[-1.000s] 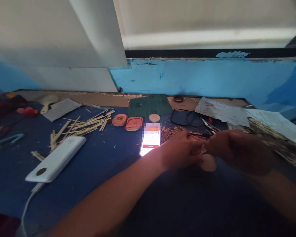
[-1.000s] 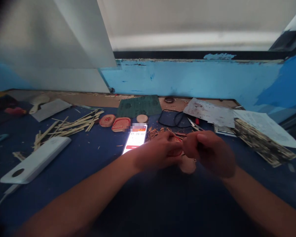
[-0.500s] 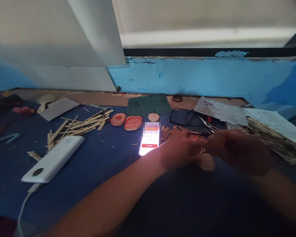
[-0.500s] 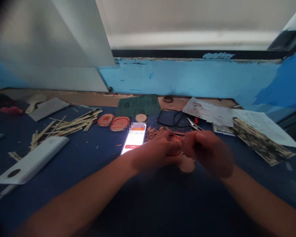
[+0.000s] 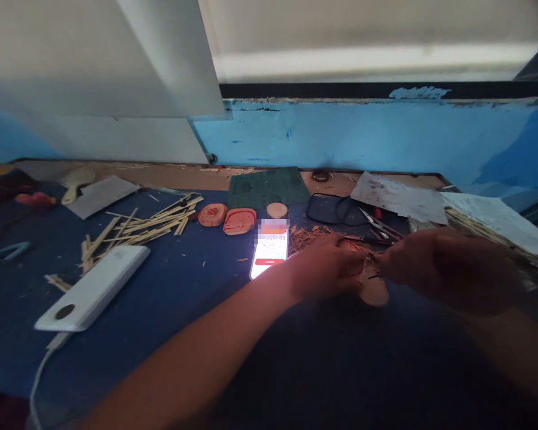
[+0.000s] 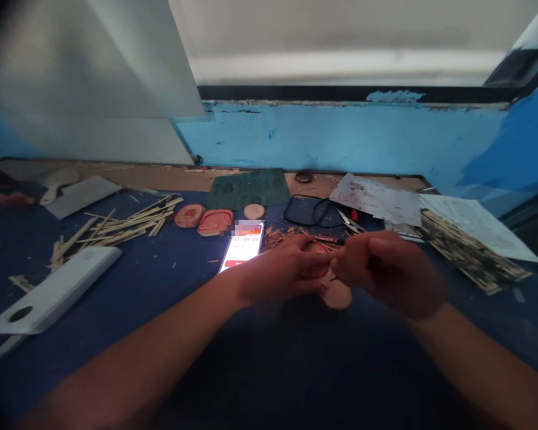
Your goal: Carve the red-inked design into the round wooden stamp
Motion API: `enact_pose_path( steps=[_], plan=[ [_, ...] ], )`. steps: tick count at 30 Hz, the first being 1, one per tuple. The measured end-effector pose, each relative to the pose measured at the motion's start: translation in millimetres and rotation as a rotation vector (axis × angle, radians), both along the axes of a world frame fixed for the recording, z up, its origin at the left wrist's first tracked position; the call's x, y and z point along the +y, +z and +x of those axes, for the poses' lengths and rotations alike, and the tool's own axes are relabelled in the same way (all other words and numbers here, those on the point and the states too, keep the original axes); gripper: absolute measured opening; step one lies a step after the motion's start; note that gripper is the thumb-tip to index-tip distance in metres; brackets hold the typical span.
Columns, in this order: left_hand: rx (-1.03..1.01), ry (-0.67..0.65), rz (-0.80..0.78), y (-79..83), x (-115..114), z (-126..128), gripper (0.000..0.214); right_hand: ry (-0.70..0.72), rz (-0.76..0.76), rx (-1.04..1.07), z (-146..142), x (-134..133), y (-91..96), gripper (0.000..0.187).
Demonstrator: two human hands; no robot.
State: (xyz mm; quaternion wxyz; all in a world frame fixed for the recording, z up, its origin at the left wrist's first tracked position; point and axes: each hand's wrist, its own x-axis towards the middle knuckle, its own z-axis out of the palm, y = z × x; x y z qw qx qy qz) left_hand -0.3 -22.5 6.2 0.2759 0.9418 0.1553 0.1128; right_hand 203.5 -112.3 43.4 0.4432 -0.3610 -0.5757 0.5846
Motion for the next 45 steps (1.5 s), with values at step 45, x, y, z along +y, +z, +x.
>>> enact_pose_path(
  steps=[45],
  plan=[
    [0.043, -0.095, -0.074, -1.6, 15.7, 0.6, 0.036, -0.042, 0.163, -0.047, -15.0, 5.6, -20.9, 0.054]
  ],
)
